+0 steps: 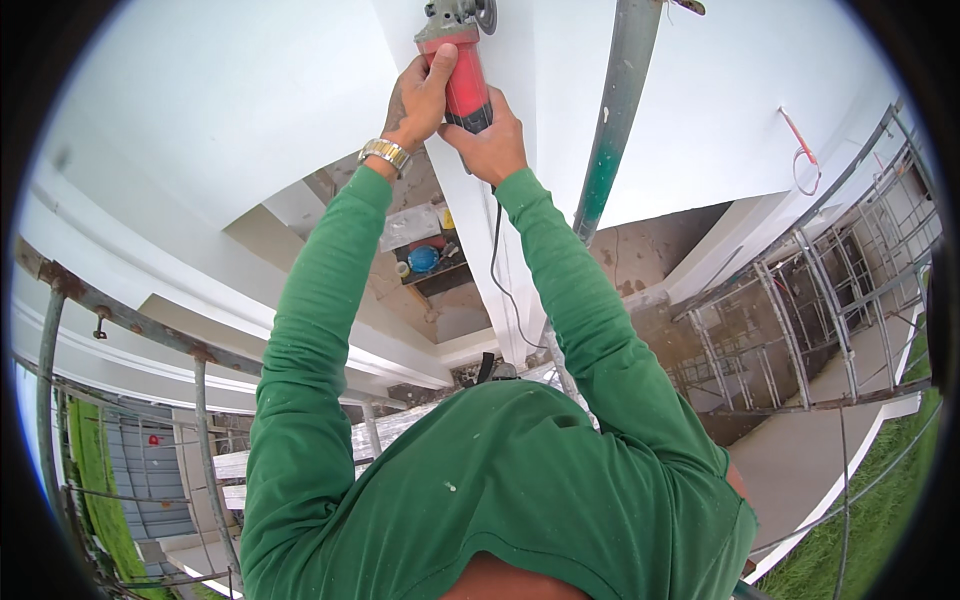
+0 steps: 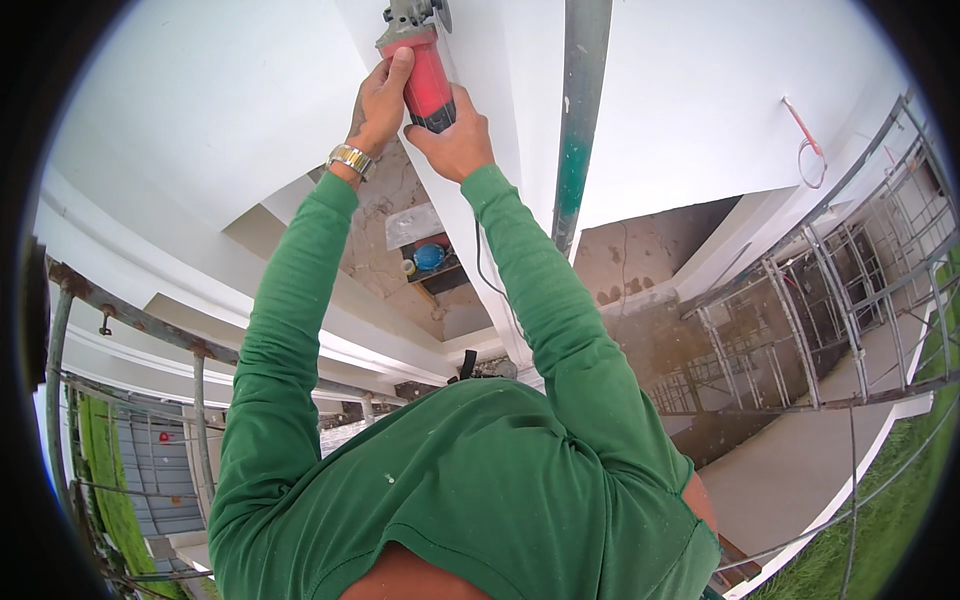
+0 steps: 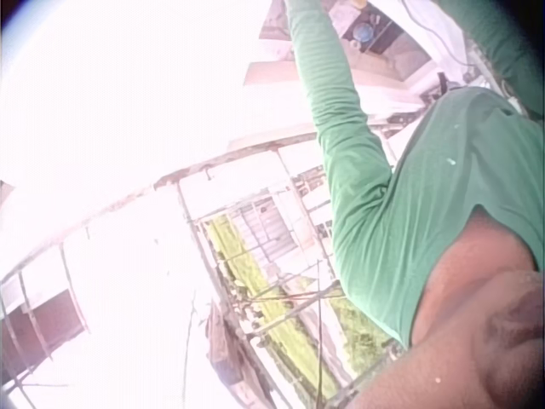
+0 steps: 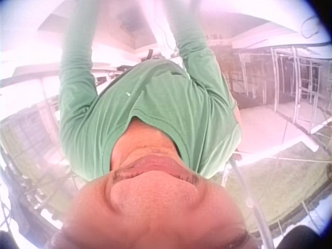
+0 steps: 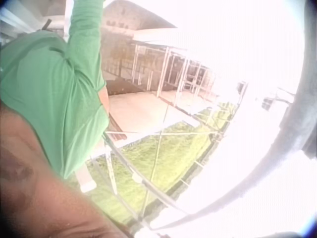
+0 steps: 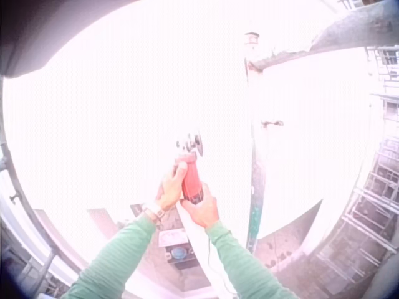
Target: The person uses a red angle grinder to smooth a white wall surface while standing on scaffolding. They hold the tool with both hands and move it along the wall, occasionally pausing to reposition.
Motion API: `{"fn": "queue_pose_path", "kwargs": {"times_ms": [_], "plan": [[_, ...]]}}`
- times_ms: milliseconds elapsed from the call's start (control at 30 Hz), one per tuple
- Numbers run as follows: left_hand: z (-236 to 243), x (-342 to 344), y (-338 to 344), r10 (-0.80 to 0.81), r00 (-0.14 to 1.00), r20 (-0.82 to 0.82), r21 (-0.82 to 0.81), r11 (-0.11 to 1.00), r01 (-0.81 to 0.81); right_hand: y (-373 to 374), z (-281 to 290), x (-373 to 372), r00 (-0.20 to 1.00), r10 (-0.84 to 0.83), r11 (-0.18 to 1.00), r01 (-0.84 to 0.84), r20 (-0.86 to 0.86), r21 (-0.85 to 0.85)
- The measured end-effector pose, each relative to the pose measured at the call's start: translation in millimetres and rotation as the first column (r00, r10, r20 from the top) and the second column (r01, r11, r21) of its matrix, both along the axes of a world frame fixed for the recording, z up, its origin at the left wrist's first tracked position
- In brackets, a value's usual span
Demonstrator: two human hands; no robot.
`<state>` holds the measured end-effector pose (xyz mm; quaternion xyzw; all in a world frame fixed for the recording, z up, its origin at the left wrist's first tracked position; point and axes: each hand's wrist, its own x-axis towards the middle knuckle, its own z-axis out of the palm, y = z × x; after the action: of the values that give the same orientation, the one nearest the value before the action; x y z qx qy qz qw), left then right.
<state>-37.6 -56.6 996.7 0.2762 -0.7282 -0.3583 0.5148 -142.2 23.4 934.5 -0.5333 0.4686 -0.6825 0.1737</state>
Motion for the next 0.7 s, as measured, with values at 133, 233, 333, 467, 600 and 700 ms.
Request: {"fn": "queue_pose_path", "kwargs": {"times_ms": [133, 233, 333, 467, 600, 700], "plan": [[-5.3, -0.5, 6.7, 0.008, 1.000, -0.007, 0.009, 1.000, -0.008, 1.5, -5.7, -1.8, 1.000, 0.008, 0.999, -0.008, 0.005, 0.037], [-6.8, -0.2, 7.7, 0.017, 1.000, 0.009, 0.014, 1.000, -0.017, 2.6, -7.3, -1.6, 1.000, -0.003, 1.000, 0.003, -0.005, 0.031], [-8.2, -1.5, 6.5, 0.010, 1.000, -0.013, 0.003, 1.000, -0.010, 1.2, -8.8, -1.0, 1.000, -0.015, 1.000, 0.015, -0.012, 0.020], [-11.1, -3.2, 5.3, 0.008, 1.000, -0.025, 0.003, 1.000, -0.008, -0.2, -12.2, -1.7, 1.000, -0.001, 1.000, 0.001, 0.000, 0.020], [-23.7, 1.3, -1.5, 0.010, 1.000, 0.020, 0.011, 1.000, -0.010, 2.4, -19.8, -0.1, 1.000, 0.009, 0.999, -0.009, 0.011, 0.040], [-34.5, 0.2, -2.1, 0.033, 0.999, 0.029, 0.002, 0.999, -0.033, 3.3, -30.1, 0.6, 1.000, -0.008, 0.999, 0.008, 0.005, 0.044]]}}
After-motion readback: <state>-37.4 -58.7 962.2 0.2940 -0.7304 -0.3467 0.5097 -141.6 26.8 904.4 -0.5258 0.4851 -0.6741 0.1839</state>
